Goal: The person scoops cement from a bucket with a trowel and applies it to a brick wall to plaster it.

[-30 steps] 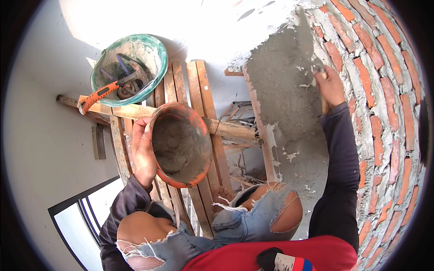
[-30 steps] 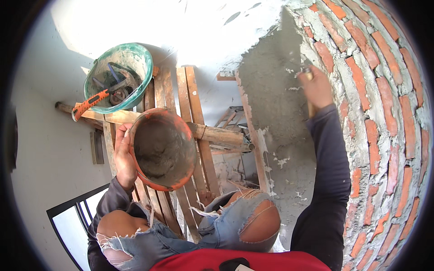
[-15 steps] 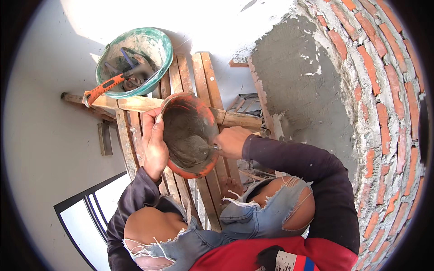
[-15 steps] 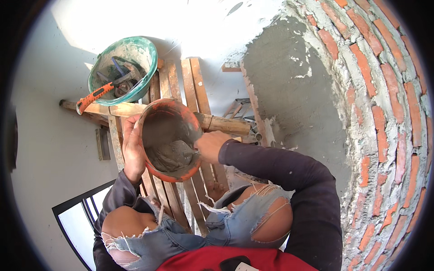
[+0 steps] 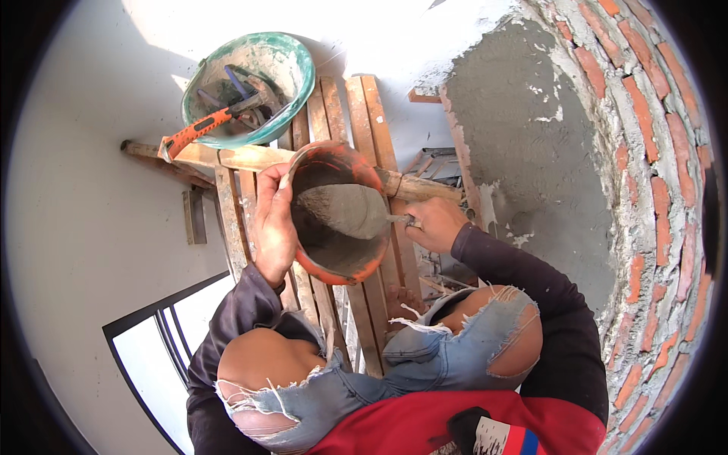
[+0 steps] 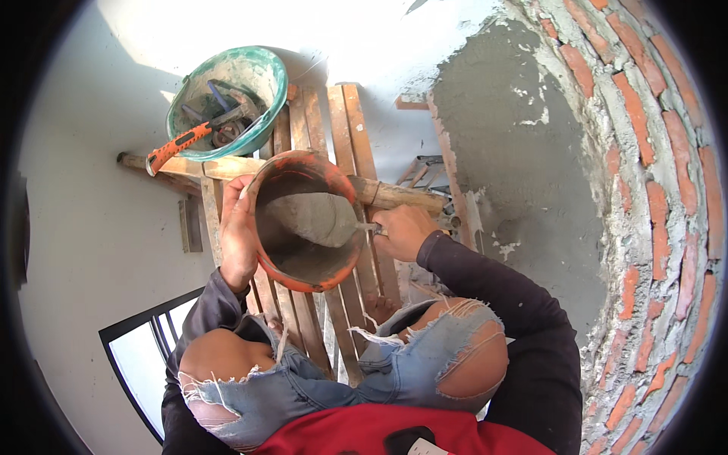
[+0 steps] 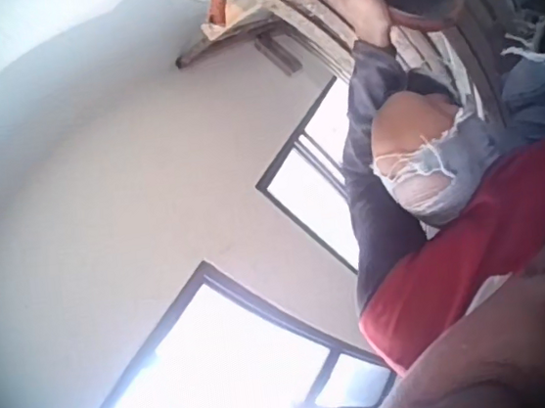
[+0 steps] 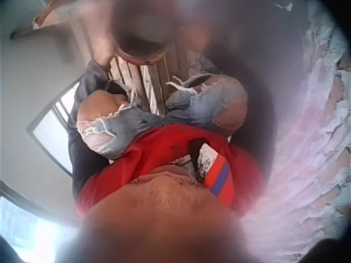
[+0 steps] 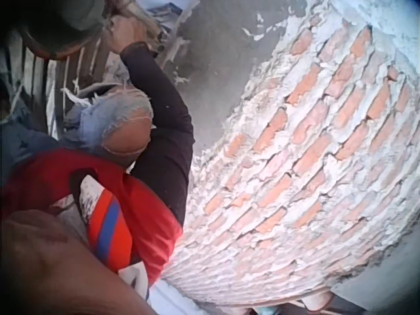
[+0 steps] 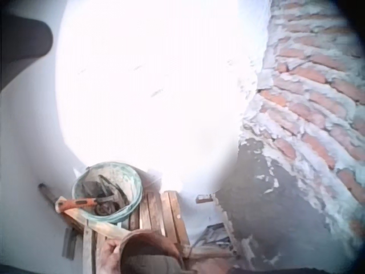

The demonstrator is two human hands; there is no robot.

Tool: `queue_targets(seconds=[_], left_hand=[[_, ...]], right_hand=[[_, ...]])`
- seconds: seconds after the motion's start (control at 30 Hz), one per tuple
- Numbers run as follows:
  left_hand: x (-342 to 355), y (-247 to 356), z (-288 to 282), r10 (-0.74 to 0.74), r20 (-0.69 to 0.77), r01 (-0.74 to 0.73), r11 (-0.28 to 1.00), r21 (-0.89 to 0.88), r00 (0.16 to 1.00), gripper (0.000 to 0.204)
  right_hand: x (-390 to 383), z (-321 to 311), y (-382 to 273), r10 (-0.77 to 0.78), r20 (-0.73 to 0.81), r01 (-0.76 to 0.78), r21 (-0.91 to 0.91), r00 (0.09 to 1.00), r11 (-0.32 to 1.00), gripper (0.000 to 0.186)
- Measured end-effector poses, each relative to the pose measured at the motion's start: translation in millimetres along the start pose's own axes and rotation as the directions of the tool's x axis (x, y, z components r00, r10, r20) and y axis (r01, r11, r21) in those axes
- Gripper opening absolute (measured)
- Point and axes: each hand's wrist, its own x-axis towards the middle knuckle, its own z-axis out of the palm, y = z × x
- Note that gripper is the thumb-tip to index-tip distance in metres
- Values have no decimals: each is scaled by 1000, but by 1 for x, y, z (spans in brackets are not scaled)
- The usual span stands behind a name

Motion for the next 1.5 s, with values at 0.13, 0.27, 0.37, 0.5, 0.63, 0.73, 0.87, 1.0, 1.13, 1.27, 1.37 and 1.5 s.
queue_targets(seconds=[0.13,0.27,0.37,0.5,0.63,0.73,0.87,1.0,1.13,1.27,1.37,1.5], left_hand=[[-5,14,-1,0,31,4,992,-126,1000,27],[-6,23,-9,-46,62,50,996,-71,997,28],[-5,26,-15,-72,59,74,997,-38,996,28],[-1,17,-10,-100,81,101,995,-13,992,27],[-2,22,-5,-125,52,125,992,-1,991,26],[-2,26,-7,-93,35,91,995,51,995,25],[-2,17,-4,-89,34,86,993,78,995,26],[-5,9,-5,-26,45,12,961,277,999,30],[-13,7,-5,-8,79,-25,910,414,997,32],[-8,7,10,42,111,-88,883,460,993,30],[-9,8,2,24,96,-66,878,474,995,29],[-13,10,-11,53,75,-79,911,405,996,29]], right_hand=[[-9,-47,-2,-147,-158,153,25,976,988,22],[-24,-146,-18,-126,-145,157,233,981,960,25],[-16,-196,10,120,148,-190,722,982,666,25],[18,-261,145,504,76,-407,698,860,590,20],[5,-316,183,610,-507,-393,474,609,788,31],[-25,-325,153,622,-559,-455,426,547,782,28],[-53,-248,107,275,-630,-178,214,726,960,24],[-38,-149,37,88,-73,-95,-86,993,992,30],[4,-74,-6,-11,64,38,-439,998,898,19],[35,-22,-38,-68,186,153,-492,980,857,19],[41,7,-32,-100,232,184,-375,967,909,16],[14,17,0,-164,249,139,116,955,983,23]])
